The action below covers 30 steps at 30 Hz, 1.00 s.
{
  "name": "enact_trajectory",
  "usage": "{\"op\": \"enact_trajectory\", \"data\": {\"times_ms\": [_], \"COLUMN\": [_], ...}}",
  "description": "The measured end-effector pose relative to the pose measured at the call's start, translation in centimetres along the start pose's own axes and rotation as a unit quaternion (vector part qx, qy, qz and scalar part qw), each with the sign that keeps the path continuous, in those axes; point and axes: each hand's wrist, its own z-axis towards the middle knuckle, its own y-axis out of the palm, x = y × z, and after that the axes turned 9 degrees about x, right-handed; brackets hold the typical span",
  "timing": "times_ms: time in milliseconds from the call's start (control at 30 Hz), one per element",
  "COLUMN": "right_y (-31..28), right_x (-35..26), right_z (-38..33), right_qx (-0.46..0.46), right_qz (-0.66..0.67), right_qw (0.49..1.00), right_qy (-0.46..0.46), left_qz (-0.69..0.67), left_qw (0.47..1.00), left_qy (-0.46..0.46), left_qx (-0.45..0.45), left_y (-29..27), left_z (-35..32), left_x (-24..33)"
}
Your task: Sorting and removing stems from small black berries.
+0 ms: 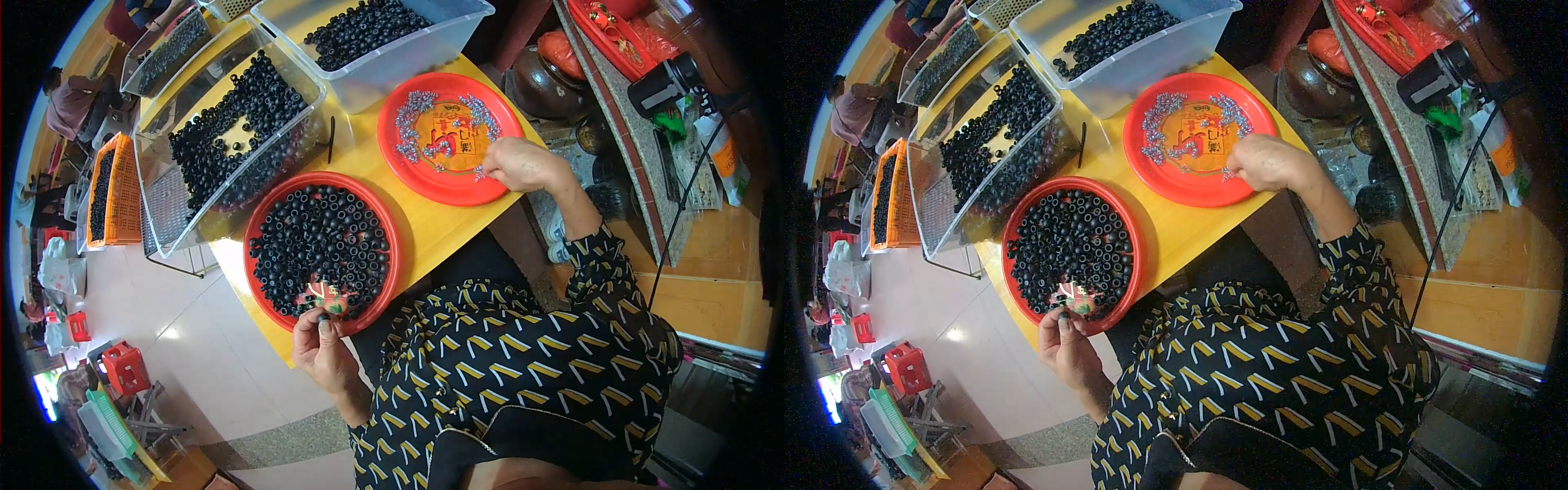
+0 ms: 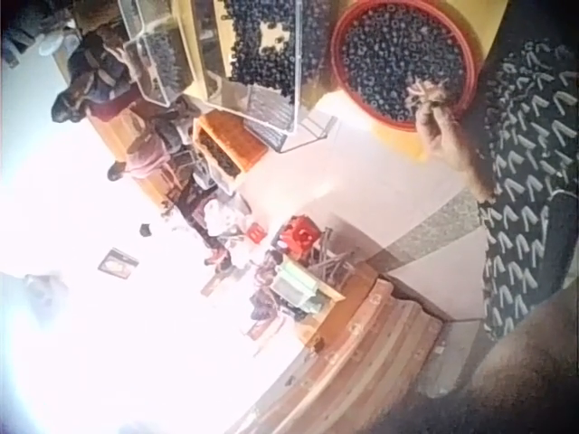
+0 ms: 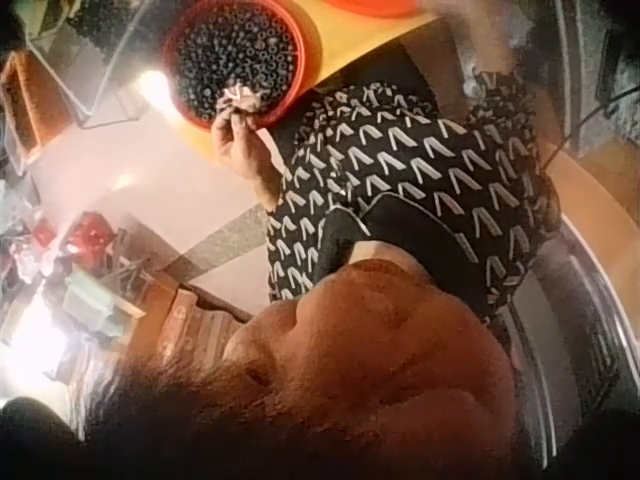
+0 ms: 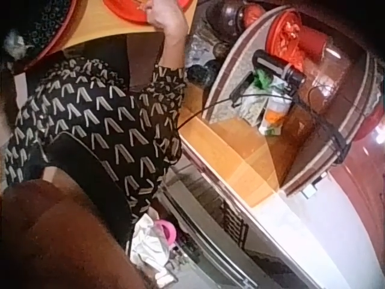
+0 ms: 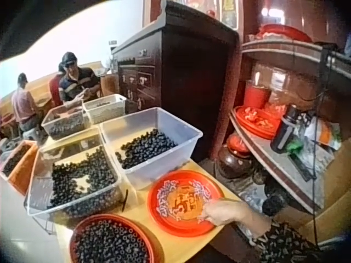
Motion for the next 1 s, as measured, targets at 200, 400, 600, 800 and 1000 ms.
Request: {"op": "enact_trajectory", "data": {"times_ms": [200, 400, 600, 800, 1000], "right_y": [-0.5, 0.0, 0.4, 1.1, 1.9], "right_x": [-0.2, -1.1, -2.7, -2.5, -3.2], "right_z": [-0.3, -0.4, -0.9, -0.7, 0.8], "right_qx": [0.146, 0.188, 0.159, 0.222, 0.196], "right_qz": [0.016, 0.041, 0.07, 0.082, 0.04], "right_qw": [0.989, 0.981, 0.984, 0.971, 0.978], "right_qy": [0.01, 0.026, 0.045, 0.025, -0.054], "left_qz": [-0.011, -0.073, -0.121, -0.141, -0.145], "left_qw": [1.0, 0.994, 0.988, 0.983, 0.983], "left_qy": [-0.013, -0.078, -0.096, -0.114, -0.113], "left_qx": [0.005, -0.011, 0.023, 0.009, 0.026], "left_y": [-0.4, -0.2, 0.2, -0.6, -0.5], "left_z": [-0.4, -0.4, -0.4, -0.4, -0.6], "left_x": [0.0, 1.0, 1.1, 1.2, 1.0]}}
